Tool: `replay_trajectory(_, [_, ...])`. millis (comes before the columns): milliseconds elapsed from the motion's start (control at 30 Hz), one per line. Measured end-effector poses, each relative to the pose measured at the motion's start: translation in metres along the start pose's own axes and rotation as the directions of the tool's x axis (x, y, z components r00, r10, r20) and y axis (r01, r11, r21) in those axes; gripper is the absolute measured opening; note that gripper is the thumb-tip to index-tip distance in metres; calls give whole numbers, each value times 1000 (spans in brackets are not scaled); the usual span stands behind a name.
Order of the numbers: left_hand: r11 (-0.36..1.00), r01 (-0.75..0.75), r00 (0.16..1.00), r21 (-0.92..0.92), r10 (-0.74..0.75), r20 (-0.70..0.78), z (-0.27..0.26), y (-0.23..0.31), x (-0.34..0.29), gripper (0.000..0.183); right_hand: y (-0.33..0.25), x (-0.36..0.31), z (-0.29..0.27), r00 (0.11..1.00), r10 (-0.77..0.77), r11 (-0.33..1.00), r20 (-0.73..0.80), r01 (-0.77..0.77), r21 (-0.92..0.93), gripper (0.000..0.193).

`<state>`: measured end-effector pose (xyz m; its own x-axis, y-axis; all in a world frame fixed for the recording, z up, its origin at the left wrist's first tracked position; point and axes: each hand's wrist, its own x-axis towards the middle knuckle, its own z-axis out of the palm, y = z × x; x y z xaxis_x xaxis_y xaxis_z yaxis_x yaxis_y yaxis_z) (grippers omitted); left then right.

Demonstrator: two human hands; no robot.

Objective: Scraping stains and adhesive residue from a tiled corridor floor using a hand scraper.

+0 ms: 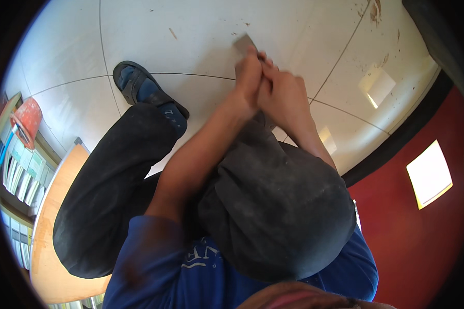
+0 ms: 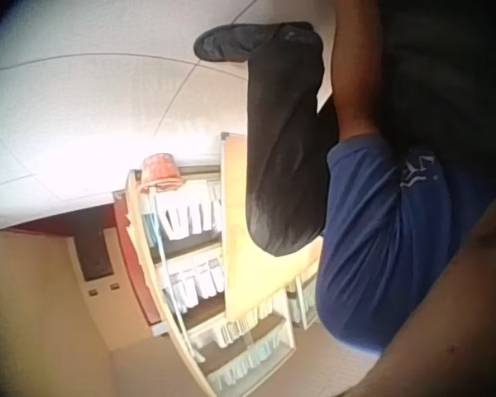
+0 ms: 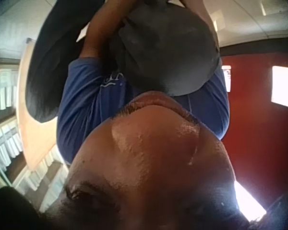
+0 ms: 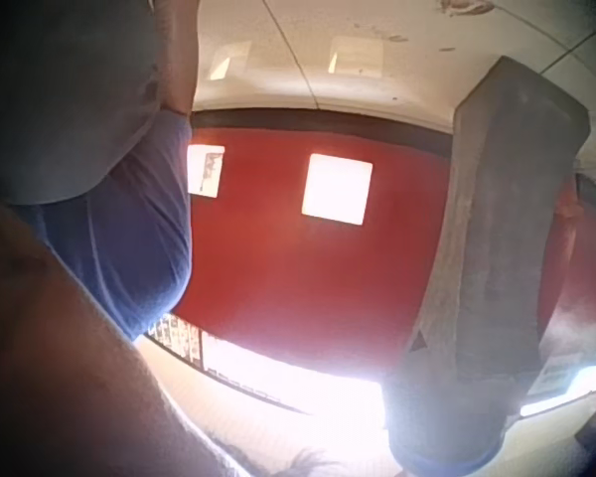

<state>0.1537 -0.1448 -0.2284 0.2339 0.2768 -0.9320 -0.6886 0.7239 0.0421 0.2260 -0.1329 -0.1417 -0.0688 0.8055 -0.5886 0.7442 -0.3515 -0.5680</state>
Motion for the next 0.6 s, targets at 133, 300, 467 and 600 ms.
replay_trajectory(133, [997, -42, 998, -60, 45, 50, 2, 27, 3, 36, -4, 7, 10, 999, 46, 999, -14, -46, 5, 28])
replay_trajectory(300, [998, 58, 998, -19, -57, 33, 7, 7, -2, 37, 6, -6, 1, 998, 64, 998, 6, -64, 8, 29])
replay_trajectory(467, [999, 31, 999, 27, -31, -25, 5, 18, -12, 33, 5, -6, 8, 996, 83, 993, 16, -84, 79, 28])
replay_trajectory(600, [998, 37, 990, 55, -29, -141, 8, 9, -8, 33, 1, 1, 1, 996, 69, 994, 48, -72, 77, 26])
